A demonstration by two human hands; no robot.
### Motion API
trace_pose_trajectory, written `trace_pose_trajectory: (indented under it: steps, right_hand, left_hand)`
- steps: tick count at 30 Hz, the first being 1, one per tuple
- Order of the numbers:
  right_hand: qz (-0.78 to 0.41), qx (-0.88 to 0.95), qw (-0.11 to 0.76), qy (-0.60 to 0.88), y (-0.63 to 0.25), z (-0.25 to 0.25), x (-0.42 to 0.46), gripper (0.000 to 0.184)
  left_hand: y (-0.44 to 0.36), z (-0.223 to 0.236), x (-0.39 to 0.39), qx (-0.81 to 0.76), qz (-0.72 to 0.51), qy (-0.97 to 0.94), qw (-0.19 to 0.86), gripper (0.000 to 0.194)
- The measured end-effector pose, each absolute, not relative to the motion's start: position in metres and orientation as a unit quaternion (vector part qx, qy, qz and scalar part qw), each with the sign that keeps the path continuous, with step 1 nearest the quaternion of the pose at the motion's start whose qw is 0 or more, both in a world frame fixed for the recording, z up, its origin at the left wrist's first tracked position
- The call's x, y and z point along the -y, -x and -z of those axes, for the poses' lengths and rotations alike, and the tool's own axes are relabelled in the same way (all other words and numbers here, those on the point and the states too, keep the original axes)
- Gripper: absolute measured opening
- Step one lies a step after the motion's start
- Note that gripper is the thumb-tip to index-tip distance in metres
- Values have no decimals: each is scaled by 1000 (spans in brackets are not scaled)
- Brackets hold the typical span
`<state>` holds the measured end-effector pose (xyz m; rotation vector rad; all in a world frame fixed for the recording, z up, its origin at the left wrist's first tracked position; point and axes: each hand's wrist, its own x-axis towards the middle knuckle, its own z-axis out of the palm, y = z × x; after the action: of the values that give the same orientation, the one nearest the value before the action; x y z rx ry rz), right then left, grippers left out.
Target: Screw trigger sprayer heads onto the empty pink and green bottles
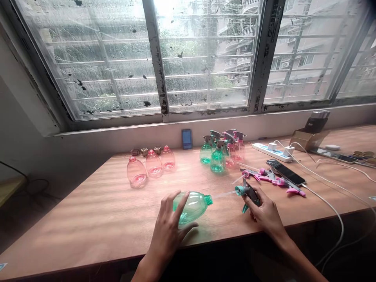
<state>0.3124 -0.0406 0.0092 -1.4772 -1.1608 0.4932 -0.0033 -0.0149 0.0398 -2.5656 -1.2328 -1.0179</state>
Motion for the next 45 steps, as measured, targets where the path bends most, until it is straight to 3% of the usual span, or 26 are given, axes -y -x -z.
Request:
trace_pose_trajectory:
  steps: [9, 16, 19, 22, 24, 27, 32, 38, 45]
  right_hand:
    - [-461, 579, 480, 471, -283, -27, 46, 33]
    - [-558, 554, 463, 409, -269, -33, 34, 39]
    - [-560, 555, 473, 394, -270, -33, 33, 33]
    - [-552, 558, 483, 389, -273, -32, 33, 30]
    - [-552, 554, 484, 392, -275, -30, 34, 31]
    - [-540, 557, 483, 405, -277, -28, 34, 34]
    - [-530, 569, 479, 407, -280, -26, 34, 35]
    - [-552, 553, 488, 390, -281, -22, 33, 43]
    - [-544, 528, 496, 423, -280, -25, 36, 47]
  left_hand:
    - [3, -40, 18, 406, 323, 853, 46, 90]
    - [2, -36, 23, 393, 319, 862, 14, 83]
    - [1, -35, 26, 388, 350, 851, -60, 88]
    - [2, -32, 25, 376, 442, 787, -210, 96]
    - [4, -31, 22, 372, 482, 734, -301, 91]
    - [6, -32, 18, 406, 447, 702, -378, 73]
    - [6, -39, 19, 444, 374, 731, -359, 64]
    - [9, -45, 24, 417, 343, 776, -326, 69]
    - [9, -46, 24, 379, 353, 775, -362, 75]
